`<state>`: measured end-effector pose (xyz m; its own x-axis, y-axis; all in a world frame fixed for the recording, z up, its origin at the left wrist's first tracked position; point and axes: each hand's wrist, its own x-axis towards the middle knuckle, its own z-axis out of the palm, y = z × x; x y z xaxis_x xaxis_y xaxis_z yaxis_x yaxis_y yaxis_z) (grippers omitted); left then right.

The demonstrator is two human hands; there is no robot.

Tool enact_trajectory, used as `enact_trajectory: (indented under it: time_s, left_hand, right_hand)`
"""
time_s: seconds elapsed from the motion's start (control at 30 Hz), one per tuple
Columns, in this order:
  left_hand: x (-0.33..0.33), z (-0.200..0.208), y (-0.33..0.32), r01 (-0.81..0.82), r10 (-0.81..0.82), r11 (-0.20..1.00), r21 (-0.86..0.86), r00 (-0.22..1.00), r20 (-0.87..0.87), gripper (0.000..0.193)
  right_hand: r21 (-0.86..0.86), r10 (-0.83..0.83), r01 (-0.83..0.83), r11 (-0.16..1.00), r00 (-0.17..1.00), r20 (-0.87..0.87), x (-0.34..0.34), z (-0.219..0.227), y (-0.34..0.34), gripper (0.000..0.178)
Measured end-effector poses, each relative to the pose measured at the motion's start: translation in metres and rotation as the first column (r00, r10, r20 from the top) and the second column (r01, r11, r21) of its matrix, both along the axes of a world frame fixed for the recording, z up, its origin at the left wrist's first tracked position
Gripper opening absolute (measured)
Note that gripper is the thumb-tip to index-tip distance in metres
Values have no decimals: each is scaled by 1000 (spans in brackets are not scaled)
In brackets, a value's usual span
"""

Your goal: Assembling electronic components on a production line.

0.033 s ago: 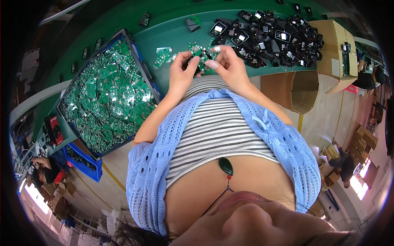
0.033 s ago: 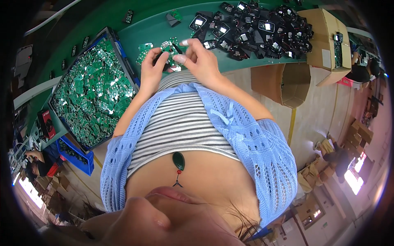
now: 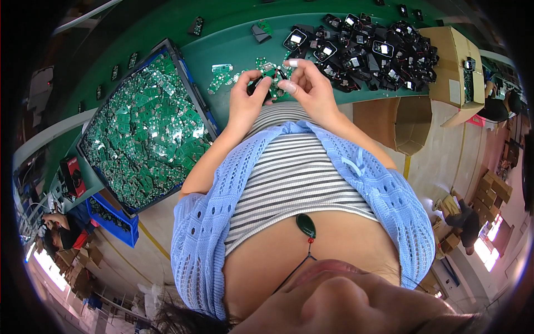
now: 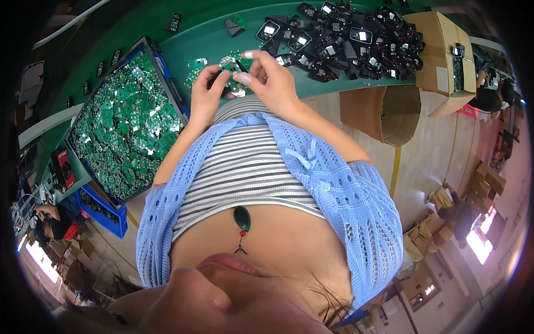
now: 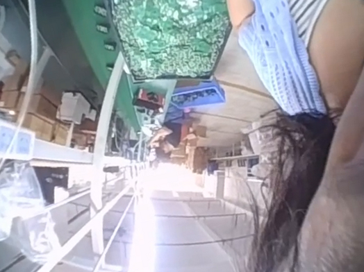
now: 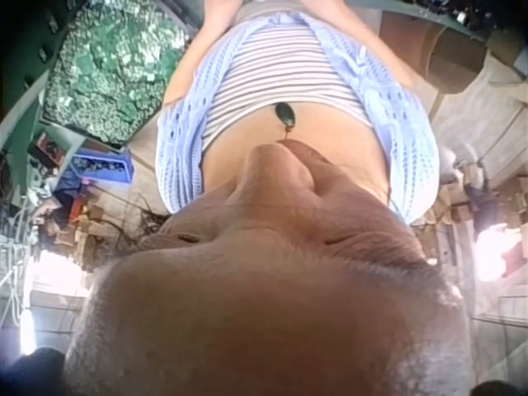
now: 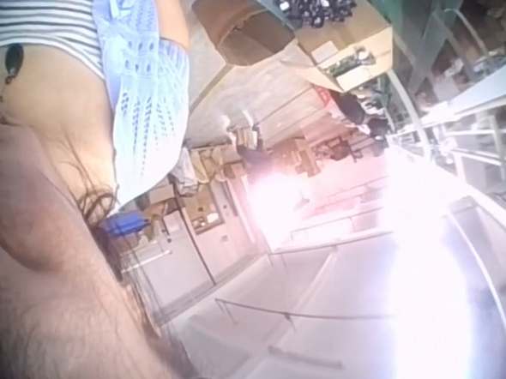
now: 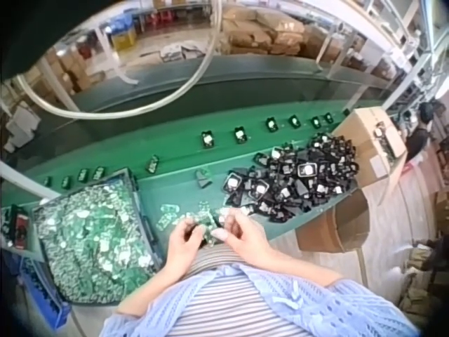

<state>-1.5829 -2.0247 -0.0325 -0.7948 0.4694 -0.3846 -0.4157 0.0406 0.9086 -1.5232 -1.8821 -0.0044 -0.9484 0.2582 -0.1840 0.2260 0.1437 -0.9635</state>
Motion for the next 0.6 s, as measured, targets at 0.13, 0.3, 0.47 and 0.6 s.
enact_trajectory:
  time_s: [0.13, 0.3, 0.47, 0.6]
  left_hand:
    - [3, -14, -3, 80, -102, 984, -160, 986, -133, 23]
    - [4, 27, 3, -54, 49, 998, -15, 966, -252, 15]
    - [4, 22, 3, -107, -8, 987, -119, 709, -705, 16]
    - [5, 27, 3, -109, -80, 975, -195, 646, -759, 14]
  right_hand:
    - [246, 41, 26, 969, 964, -262, -5, -1, -5, 16]
    - [559, 183, 21, 829, 934, -307, -10, 1, 4, 11]
    - [911, 457, -33, 411, 872, -174, -13, 26, 8, 14]
    - [945, 524, -78, 319, 845, -107, -14, 34, 9, 15]
